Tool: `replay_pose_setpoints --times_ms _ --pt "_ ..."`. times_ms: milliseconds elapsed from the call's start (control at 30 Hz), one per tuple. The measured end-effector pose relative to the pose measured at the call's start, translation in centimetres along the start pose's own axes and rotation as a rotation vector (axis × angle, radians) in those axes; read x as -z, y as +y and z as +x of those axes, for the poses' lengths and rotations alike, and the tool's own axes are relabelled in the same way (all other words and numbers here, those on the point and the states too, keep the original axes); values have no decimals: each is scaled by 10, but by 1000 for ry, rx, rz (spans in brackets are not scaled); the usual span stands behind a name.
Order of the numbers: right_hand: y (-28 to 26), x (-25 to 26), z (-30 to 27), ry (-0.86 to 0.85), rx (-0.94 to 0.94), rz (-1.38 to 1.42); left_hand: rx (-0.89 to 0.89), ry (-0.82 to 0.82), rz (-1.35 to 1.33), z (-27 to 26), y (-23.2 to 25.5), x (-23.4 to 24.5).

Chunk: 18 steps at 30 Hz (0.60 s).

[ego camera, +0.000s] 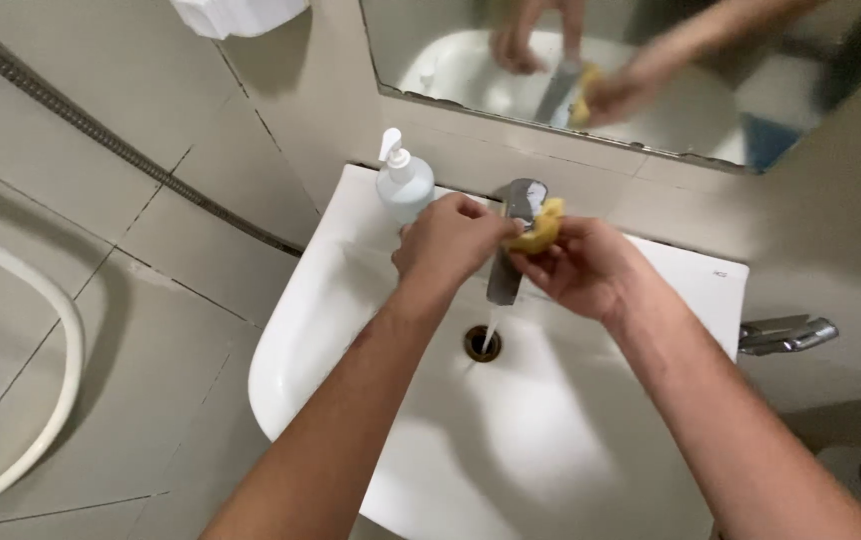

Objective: Clean the bathroom sink faucet and basin using liquid soap and a sponge.

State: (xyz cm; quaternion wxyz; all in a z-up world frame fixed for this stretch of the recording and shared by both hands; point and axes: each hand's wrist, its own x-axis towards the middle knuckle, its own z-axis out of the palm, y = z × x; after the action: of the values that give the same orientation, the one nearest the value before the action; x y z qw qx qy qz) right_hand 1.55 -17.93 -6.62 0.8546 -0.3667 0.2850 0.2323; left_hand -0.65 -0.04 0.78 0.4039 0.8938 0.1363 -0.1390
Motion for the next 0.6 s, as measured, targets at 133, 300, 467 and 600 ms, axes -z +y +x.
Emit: replay_pose_setpoints --times_ms 133,300,467,600 --pt "16 4 -37 30 11 -178 49 10 -125 5 -8 -10" --pt "29 23 -26 321 796 -955 -18 -84 -474 42 -41 -46" --pt "51 -3 -42 166 1209 -1470 61 -160 -595 29 -21 -37" --pt "32 1 -40 144 1144 -1670 183 -179 -525 19 -15 -32"
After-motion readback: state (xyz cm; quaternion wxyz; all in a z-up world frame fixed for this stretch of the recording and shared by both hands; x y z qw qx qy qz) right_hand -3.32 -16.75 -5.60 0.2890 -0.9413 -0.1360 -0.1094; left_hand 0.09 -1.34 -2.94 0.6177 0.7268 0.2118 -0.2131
